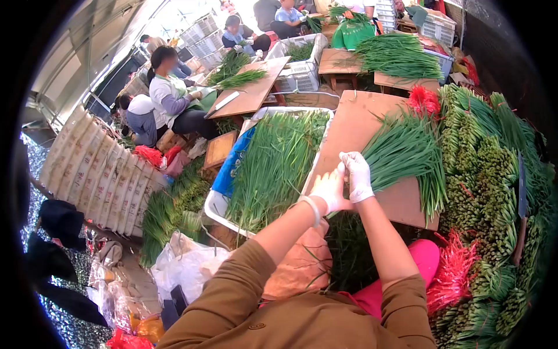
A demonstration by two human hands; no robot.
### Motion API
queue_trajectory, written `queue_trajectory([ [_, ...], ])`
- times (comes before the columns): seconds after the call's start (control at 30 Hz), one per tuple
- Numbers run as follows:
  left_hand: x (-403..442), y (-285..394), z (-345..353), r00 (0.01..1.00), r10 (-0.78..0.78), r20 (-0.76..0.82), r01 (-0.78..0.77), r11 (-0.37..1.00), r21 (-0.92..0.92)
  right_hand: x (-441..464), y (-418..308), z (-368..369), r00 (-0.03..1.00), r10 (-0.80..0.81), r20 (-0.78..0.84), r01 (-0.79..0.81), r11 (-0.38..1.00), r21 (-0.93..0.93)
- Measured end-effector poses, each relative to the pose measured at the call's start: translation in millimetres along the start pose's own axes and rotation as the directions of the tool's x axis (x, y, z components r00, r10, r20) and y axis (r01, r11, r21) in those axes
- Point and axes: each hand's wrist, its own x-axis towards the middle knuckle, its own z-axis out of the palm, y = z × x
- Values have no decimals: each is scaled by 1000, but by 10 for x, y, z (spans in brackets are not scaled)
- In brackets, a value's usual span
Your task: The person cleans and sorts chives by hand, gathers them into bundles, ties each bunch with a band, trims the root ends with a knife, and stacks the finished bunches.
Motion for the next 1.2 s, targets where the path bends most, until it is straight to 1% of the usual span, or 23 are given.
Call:
queue_trajectory([
  [0.03, -2, 21, -3, 999, -27, 29, 28, 999, -34, -14, 33, -39, 997, 66, -28, -63, 993, 99],
  [0.13, 0, 25, 70, 990, -99, 102, 109, 989, -100, -102, 47, -189, 991, 90, 100, -97, 993, 66],
  [0.27, -3, -27, 261, 986, -143, 82, 149, 986, -73, -573, 23, -129, 992, 90, 87, -91, 996, 14],
  [0.3, 24, -86, 314, 989, -127, 72, 133, 987, -90, -800, 13, -173, 989, 108, 96, -91, 982, -166],
  [0.33, 50, -116, 367, 992, -109, 58, 115, 987, -109, -923, 115, -276, 983, 126, 131, -94, 969, -227],
  [0.4, 12, -72, 418, 995, -99, 31, 101, 992, -69, -996, 142, -337, 985, 127, 117, -106, 979, -174],
  [0.5, 111, -78, 492, 995, -96, 3, 96, 995, -9, -947, 244, -437, 944, 202, 263, -103, 933, -346],
  [0.53, 119, -54, 492, 997, -61, 49, 62, 998, -29, -965, 231, -534, 963, -9, 270, 128, 896, -426],
  [0.57, -35, 41, 254, 995, -20, 100, 26, 998, -52, -1043, 105, -589, 933, -212, 291, 338, 796, -503],
  [0.6, -129, 52, 98, 987, 27, 157, -15, 997, -77, -1114, 28, -670, 860, -395, 324, 511, 641, -573],
  [0.63, -20, -159, 146, 980, 121, 159, -86, 974, -212, -1116, 33, -898, 916, -327, 230, 400, 731, -552],
  [0.67, 121, -382, 167, 966, 212, 149, -151, 928, -341, -1184, -30, -1091, 886, -433, 165, 432, 643, -632],
  [0.7, 96, -428, -20, 964, 191, 185, -55, 825, -563, -1190, -6, -1321, 941, -339, -4, 276, 773, -571],
  [0.73, 78, -444, -198, 957, 174, 232, 58, 669, -741, -1209, 40, -1506, 963, -217, -161, 119, 875, -469],
  [0.77, 346, -659, -54, 967, 151, 208, 32, 732, -681, -1277, -1, -1585, 965, -20, -262, -78, 931, -357],
  [0.87, 634, -657, -36, 977, 95, 190, 27, 832, -555, -1249, 49, -1567, 940, 199, -277, -270, 931, -247],
  [0.93, 985, -701, 211, 982, 108, 153, -36, 910, -412, -1181, 202, -1550, 940, 250, -231, -292, 942, -168],
  [0.97, 1114, -674, 332, 975, 80, 210, 17, 905, -424, -1117, 210, -1488, 920, 317, -229, -352, 926, -135],
  [1.0, 1113, -596, 363, 968, 116, 221, 24, 839, -543, -1062, 226, -1428, 895, 386, -224, -415, 904, -100],
  [1.07, 1035, -357, 473, 937, 144, 317, 215, 478, -852, -911, 400, -1405, 899, 386, -209, -384, 922, 51],
  [1.13, 1091, -275, 598, 928, 275, 252, 78, 517, -852, -814, 460, -1360, 900, 374, -223, -341, 924, 171],
  [1.17, 1085, -225, 747, 985, 78, 155, 52, 717, -695, -774, 469, -1314, 901, 367, -232, -323, 924, 206],
  [1.2, 874, -142, 633, 986, 145, 83, -30, 640, -768, -702, 471, -1236, 905, 360, -226, -307, 922, 236],
])
